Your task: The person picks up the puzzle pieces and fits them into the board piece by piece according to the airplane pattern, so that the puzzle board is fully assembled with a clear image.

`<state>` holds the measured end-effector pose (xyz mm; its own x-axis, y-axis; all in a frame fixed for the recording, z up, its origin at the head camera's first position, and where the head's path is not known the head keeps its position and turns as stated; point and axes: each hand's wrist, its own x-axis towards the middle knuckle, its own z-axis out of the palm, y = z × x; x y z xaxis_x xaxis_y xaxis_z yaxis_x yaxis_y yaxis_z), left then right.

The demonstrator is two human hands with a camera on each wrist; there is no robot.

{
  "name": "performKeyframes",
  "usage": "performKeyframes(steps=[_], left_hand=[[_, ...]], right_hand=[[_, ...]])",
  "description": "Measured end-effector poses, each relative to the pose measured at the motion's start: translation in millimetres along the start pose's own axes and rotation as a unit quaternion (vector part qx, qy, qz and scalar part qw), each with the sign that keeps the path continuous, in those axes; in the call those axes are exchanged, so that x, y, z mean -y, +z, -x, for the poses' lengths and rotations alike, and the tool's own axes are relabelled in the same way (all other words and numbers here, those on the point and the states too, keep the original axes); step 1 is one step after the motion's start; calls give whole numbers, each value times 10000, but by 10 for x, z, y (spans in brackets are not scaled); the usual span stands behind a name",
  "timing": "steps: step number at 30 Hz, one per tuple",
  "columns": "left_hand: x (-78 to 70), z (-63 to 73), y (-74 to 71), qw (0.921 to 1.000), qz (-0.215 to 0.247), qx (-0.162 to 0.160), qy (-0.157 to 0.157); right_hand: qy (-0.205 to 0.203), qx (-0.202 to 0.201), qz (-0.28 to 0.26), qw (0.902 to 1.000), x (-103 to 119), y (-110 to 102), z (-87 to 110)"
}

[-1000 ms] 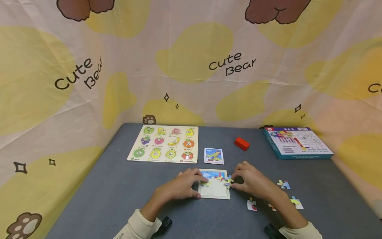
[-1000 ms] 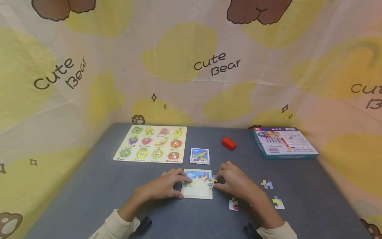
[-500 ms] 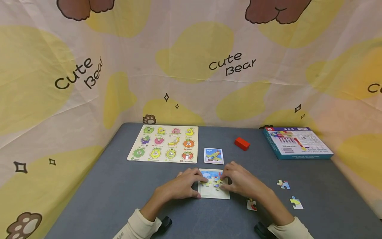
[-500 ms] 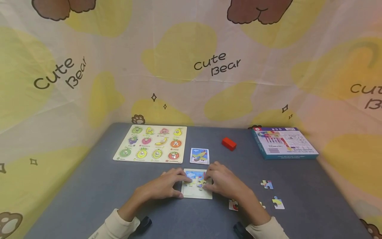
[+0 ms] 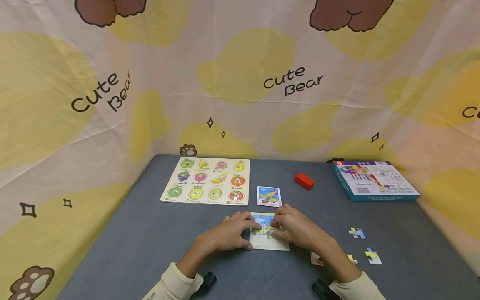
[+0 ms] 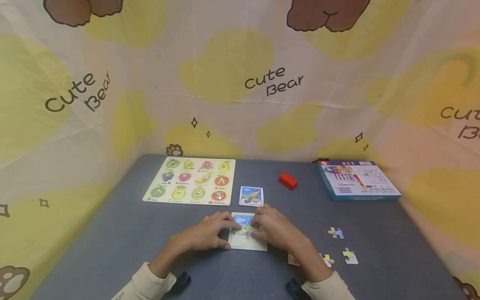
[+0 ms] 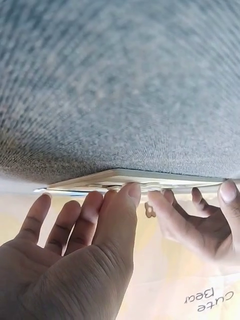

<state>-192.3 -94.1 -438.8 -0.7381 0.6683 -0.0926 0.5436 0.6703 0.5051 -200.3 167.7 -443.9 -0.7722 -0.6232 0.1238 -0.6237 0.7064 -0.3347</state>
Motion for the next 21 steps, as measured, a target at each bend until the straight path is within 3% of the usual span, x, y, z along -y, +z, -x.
performKeyframes(steps=[6,11,21], left_hand=[[-10,-22,4,9999,-35,50,-160],[3,-21,1,10000,-58,33,-47],[-16,-18,-2,9998,14,111,-172]], right_hand=[[75,163,-125,9998,-7,-7,-4],[49,354,-97,9993,-11,-8,-9],[33,338,-161,9993,10,15,-15]])
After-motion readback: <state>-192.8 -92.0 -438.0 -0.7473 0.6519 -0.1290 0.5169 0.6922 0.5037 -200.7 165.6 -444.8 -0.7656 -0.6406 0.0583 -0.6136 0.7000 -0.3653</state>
